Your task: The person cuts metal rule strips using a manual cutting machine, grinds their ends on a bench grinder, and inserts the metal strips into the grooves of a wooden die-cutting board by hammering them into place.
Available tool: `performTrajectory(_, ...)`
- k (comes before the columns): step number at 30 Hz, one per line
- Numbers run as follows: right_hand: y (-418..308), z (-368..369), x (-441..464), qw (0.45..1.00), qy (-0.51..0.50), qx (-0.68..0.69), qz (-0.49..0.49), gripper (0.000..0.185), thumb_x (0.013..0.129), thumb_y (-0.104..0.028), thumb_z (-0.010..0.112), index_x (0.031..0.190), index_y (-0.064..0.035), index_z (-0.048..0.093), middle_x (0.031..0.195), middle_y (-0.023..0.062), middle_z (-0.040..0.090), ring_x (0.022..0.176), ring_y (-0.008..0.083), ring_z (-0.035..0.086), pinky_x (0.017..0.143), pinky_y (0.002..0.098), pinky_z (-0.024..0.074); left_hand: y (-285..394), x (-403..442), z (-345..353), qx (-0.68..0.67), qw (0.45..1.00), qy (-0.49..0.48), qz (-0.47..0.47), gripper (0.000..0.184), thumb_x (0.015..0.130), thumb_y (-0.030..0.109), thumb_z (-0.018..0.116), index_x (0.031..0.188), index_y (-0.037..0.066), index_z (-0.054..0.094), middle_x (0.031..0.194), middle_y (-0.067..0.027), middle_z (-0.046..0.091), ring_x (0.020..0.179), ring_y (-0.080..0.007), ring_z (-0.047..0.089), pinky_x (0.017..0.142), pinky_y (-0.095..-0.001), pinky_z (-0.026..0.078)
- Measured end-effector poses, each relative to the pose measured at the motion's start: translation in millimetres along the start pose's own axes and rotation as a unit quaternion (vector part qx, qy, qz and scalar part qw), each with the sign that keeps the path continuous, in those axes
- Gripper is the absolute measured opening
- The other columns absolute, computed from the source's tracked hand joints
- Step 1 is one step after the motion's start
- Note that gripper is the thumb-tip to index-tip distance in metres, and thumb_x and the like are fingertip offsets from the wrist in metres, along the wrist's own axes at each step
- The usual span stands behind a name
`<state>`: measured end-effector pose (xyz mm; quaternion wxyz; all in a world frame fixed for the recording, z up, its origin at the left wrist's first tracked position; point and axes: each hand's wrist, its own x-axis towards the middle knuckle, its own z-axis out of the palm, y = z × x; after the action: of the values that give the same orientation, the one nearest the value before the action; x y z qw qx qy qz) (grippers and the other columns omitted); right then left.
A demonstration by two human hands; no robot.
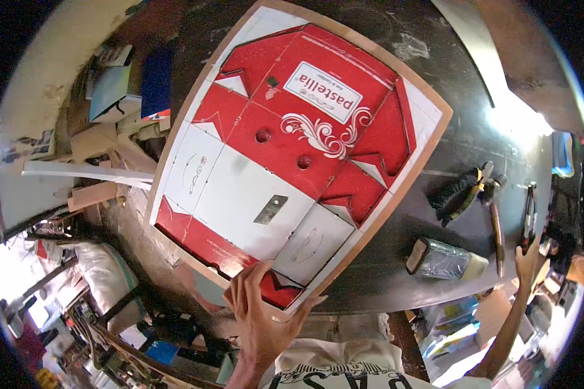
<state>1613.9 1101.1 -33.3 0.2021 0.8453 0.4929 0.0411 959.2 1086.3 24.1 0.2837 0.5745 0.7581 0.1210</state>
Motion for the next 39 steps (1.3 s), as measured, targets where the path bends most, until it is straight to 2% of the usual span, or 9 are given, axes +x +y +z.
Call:
performTrajectory(3, 21, -2, -19, 0.993, 0.067, 0.071, -0.066, 0.053, 0.088, -0.019, 0.063, 0.137, -0.0035, 0.048, 0.112, 0.0180, 0.067, 0.091, 0.0339, 0.066, 0.083, 0.0437, 0.0524, 3, -5, 7, 0.005, 1.000, -0.009, 0.007, 0.085, 0.070, 0.043, 0.086, 0.132, 0.001, 0.044, 0.125, -0.0159, 0.051, 0.119, -0.0327, 0.045, 0.100, -0.0505, 0.029)
performTrajectory(5, 27, -16, -41, 0.792, -0.100, 0.601, -0.030, 0.057, 0.087, -0.026, 0.055, 0.137, 0.0012, 0.046, 0.090, 0.0064, 0.058, 0.073, 0.0142, 0.056, 0.067, 0.0271, 0.0500, 0, -6, 13, 0.015, 1.000, -0.017, 0.014, 0.089, 0.070, 0.042, 0.086, 0.134, 0.001, 0.041, 0.128, -0.0170, 0.049, 0.121, -0.0334, 0.043, 0.101, -0.0514, 0.028)
performTrajectory(8, -27, -80, -111, 0.632, -0.354, 0.689, 0.021, 0.043, 0.092, -0.022, 0.061, 0.132, -0.0080, 0.053, 0.105, 0.0072, 0.065, 0.076, 0.0144, 0.060, 0.060, 0.0280, 0.0510, -10, -17, 34, 0.007, 0.999, 0.009, 0.034, 0.094, 0.068, 0.041, 0.087, 0.136, 0.000, 0.038, 0.130, -0.0189, 0.046, 0.122, -0.0352, 0.041, 0.101, -0.0532, 0.027)
performTrajectory(14, -218, -257, -152, 0.744, -0.544, 0.384, -0.040, 0.030, 0.090, -0.032, 0.070, 0.101, -0.0035, 0.067, 0.077, 0.0044, 0.067, 0.058, 0.0152, 0.065, 0.060, 0.0317, 0.0548, 20, -35, 64, -0.052, 0.998, 0.022, 0.008, 0.100, 0.070, 0.043, 0.086, 0.142, -0.002, 0.032, 0.131, -0.0204, 0.044, 0.120, -0.0397, 0.039, 0.098, -0.0573, 0.029)
performTrajectory(22, -269, -289, -186, 0.887, -0.068, 0.457, -0.023, 0.024, 0.085, -0.006, 0.069, 0.108, -0.0004, 0.067, 0.106, 0.0096, 0.068, 0.094, 0.0183, 0.066, 0.083, 0.0329, 0.0533, 7, 37, 25, -0.043, 0.990, 0.072, 0.111, 0.089, 0.075, 0.039, 0.081, 0.141, -0.003, 0.038, 0.134, -0.0209, 0.047, 0.124, -0.0385, 0.044, 0.103, -0.0572, 0.029)
performTrajectory(28, -337, -225, -188, 0.726, 0.270, 0.591, -0.225, 0.026, 0.091, -0.009, 0.061, 0.114, 0.0014, 0.056, 0.104, 0.0230, 0.063, 0.101, 0.0330, 0.065, 0.090, 0.0437, 0.0500, 12, 56, 29, -0.002, 0.990, 0.049, 0.133, 0.089, 0.071, 0.041, 0.083, 0.141, 0.005, 0.041, 0.139, -0.0161, 0.046, 0.129, -0.0366, 0.041, 0.107, -0.0528, 0.028)
performTrajectory(32, -359, -220, -177, 0.684, 0.252, 0.664, -0.168, 0.046, 0.086, -0.005, 0.064, 0.127, -0.0003, 0.045, 0.114, 0.0281, 0.062, 0.094, 0.0321, 0.066, 0.070, 0.0368, 0.0520, 12, 52, 32, -0.012, 0.991, 0.034, 0.132, 0.084, 0.080, 0.041, 0.075, 0.143, 0.001, 0.036, 0.149, -0.0190, 0.037, 0.139, -0.0368, 0.033, 0.111, -0.0535, 0.024)
performTrajectory(35, -362, -223, -163, 0.474, 0.202, 0.849, -0.117, 0.055, 0.075, 0.003, 0.071, 0.125, -0.0017, 0.050, 0.109, 0.0226, 0.065, 0.082, 0.0285, 0.069, 0.054, 0.0278, 0.0508, 9, 53, 34, -0.038, 0.988, 0.028, 0.146, 0.090, 0.082, 0.039, 0.073, 0.149, -0.001, 0.028, 0.155, -0.0215, 0.029, 0.146, -0.0380, 0.025, 0.116, -0.0556, 0.018)
performTrajectory(39, -341, -231, -155, 0.355, 0.152, 0.920, -0.071, 0.057, 0.078, 0.000, 0.057, 0.133, 0.0035, 0.044, 0.123, 0.0302, 0.057, 0.109, 0.0444, 0.060, 0.096, 0.0559, 0.0463, 5, 51, 37, -0.039, 0.988, 0.005, 0.148, 0.095, 0.084, 0.039, 0.071, 0.153, -0.002, 0.019, 0.159, -0.0233, 0.021, 0.149, -0.0390, 0.019, 0.119, -0.0565, 0.013)
